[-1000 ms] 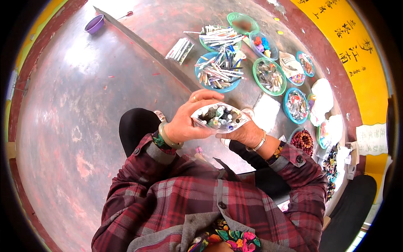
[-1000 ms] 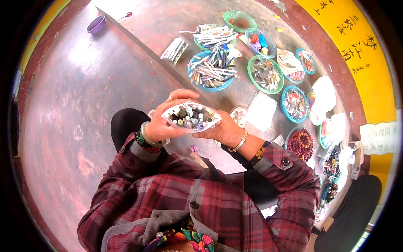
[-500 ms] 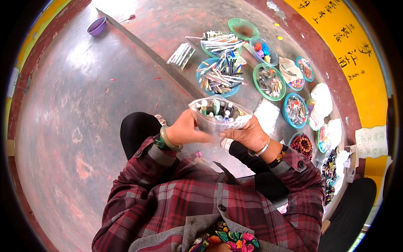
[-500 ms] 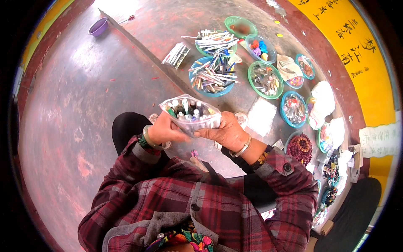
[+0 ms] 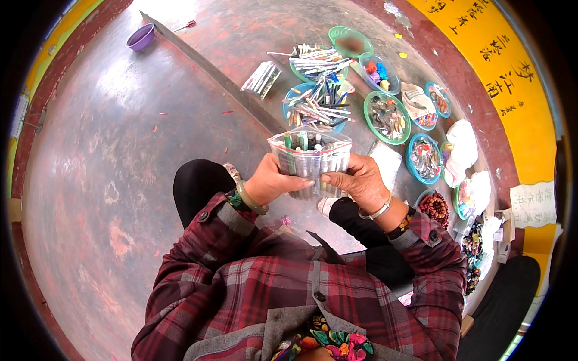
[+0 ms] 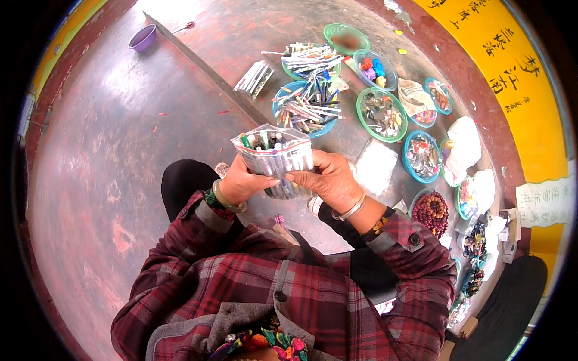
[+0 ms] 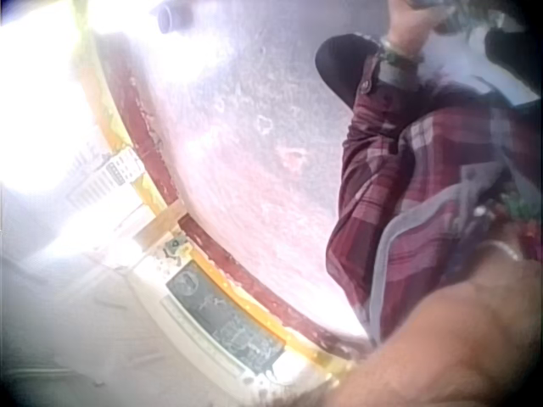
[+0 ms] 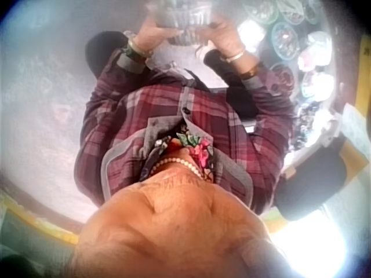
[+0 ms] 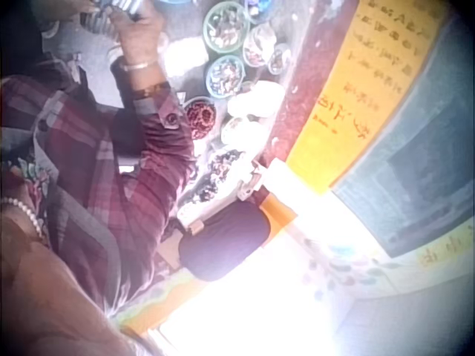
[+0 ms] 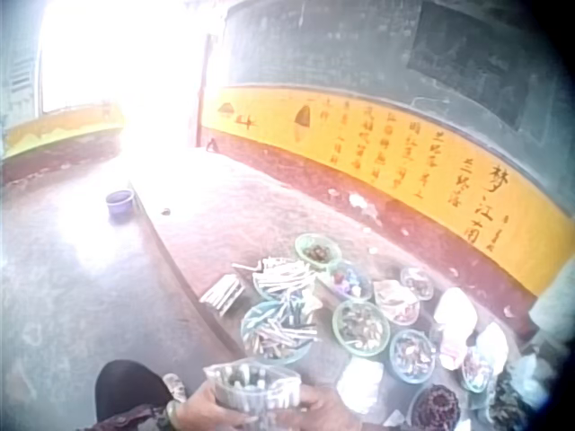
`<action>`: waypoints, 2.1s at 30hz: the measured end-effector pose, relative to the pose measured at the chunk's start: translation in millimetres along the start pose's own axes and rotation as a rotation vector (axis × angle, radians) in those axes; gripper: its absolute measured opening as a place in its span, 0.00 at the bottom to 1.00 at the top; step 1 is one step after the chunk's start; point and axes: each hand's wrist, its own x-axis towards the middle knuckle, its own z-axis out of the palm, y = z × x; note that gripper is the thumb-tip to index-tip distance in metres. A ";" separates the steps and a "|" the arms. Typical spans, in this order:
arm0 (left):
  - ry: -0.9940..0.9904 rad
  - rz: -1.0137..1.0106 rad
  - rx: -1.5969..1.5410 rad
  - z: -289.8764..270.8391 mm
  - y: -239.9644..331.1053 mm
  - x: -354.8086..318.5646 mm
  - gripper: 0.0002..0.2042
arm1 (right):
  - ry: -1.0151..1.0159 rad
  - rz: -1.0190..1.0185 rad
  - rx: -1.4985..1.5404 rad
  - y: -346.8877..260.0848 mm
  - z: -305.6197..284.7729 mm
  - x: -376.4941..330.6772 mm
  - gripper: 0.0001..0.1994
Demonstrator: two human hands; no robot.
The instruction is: The person sits on the floor and sorts pens from a clear plastic bag into a green plastic bowl. They repeatedly pick up individual pens, inspect them, and place them into the bowl.
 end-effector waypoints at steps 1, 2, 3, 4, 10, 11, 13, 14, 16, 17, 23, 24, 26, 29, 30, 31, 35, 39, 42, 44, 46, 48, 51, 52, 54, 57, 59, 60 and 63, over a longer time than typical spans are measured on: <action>0.012 -0.018 0.010 -0.5 0.4 -0.1 0.21 | 0.018 -0.023 0.004 1.4 1.0 -0.4 0.11; 0.025 -0.037 0.019 -1.3 0.8 -1.0 0.22 | 0.028 -0.026 0.027 3.7 2.1 -0.6 0.11; 0.037 -0.055 0.029 -1.5 1.1 -1.5 0.23 | 0.037 -0.028 0.051 6.7 3.6 -0.9 0.11; 0.043 -0.013 0.025 1.8 4.1 0.0 0.24 | 0.051 -0.031 0.072 8.9 4.5 -1.0 0.11; 0.067 0.013 0.143 -2.1 17.9 -5.1 0.28 | 0.045 -0.076 0.040 5.0 20.7 4.5 0.11; 0.056 0.029 0.139 -2.6 20.5 -5.4 0.28 | 0.031 -0.079 0.056 5.2 20.3 6.3 0.12; 0.101 0.094 0.119 -3.8 21.3 -5.8 0.27 | 0.022 -0.038 0.100 -0.2 18.6 10.1 0.13; 0.124 0.127 0.108 -4.7 21.9 -5.4 0.27 | 0.017 -0.017 0.122 -2.4 16.8 13.0 0.14; 0.257 0.184 0.112 -6.7 26.2 -7.9 0.25 | 0.080 -0.113 0.058 2.7 5.8 28.2 0.12; 0.291 0.205 0.168 -11.6 29.0 -9.0 0.24 | 0.150 -0.145 -0.039 1.4 -6.1 36.8 0.12; 0.360 0.294 -0.034 -32.6 32.5 -11.5 0.25 | 0.540 0.051 -0.141 56.0 -108.2 92.5 0.10; 0.348 0.299 -0.060 -35.0 30.7 -11.6 0.26 | 0.554 0.107 -0.192 79.0 -124.2 97.4 0.10; 0.322 0.311 -0.113 -39.9 26.7 -11.4 0.26 | 0.543 0.224 -0.280 123.9 -139.0 103.8 0.12; 0.291 0.275 -0.132 -42.5 23.8 -13.5 0.27 | 0.488 0.337 -0.455 175.8 -142.0 109.8 0.14; 0.278 0.270 -0.143 -41.8 23.1 -12.0 0.28 | 0.481 0.327 -0.561 188.6 -140.3 115.3 0.14; 0.252 0.271 -0.171 -41.5 23.1 -10.5 0.28 | 0.469 0.317 -0.665 196.1 -135.2 120.6 0.14; 0.216 0.201 0.007 -48.0 20.2 -13.3 0.31 | 0.380 0.352 -0.992 209.5 -121.6 147.7 0.15; 0.122 0.134 0.296 -45.7 21.6 -7.3 0.24 | 0.324 0.603 -1.114 228.7 -119.2 173.2 0.15; 0.117 0.122 0.315 -38.5 20.2 0.4 0.21 | 0.303 0.683 -1.117 239.2 -122.7 182.4 0.16; 0.134 0.122 0.345 -37.5 22.8 0.2 0.23 | 0.270 0.675 -1.116 235.1 -114.3 183.9 0.16; 0.108 0.027 0.294 -42.2 22.1 -0.1 0.29 | 0.245 0.630 -1.123 230.4 -112.0 178.5 0.15; 0.102 0.038 0.202 -38.4 24.6 2.5 0.28 | 0.332 0.645 -1.104 237.3 -116.4 178.8 0.15; 0.170 0.038 0.073 -32.8 26.8 1.2 0.28 | 0.304 0.625 -1.090 218.5 -106.6 172.4 0.15; 0.202 0.060 0.064 -26.3 32.2 4.0 0.26 | 0.282 0.609 -1.086 208.6 -104.8 171.5 0.15; 0.255 0.100 0.162 -29.3 28.7 2.3 0.25 | 0.252 0.615 -1.107 209.7 -105.0 173.5 0.15; 0.273 0.172 0.043 -23.9 27.1 8.4 0.22 | 0.257 0.640 -1.159 217.2 -107.8 178.7 0.15; 0.286 0.175 0.093 -29.2 22.6 9.8 0.22 | 0.295 0.670 -1.151 222.5 -104.7 181.8 0.14; 0.291 0.176 0.117 -31.1 21.4 11.2 0.21 | 0.300 0.670 -1.151 224.2 -104.7 183.3 0.14; 0.308 0.167 0.061 -30.6 20.7 15.1 0.24 | 0.292 0.662 -1.152 219.8 -95.3 183.6 0.14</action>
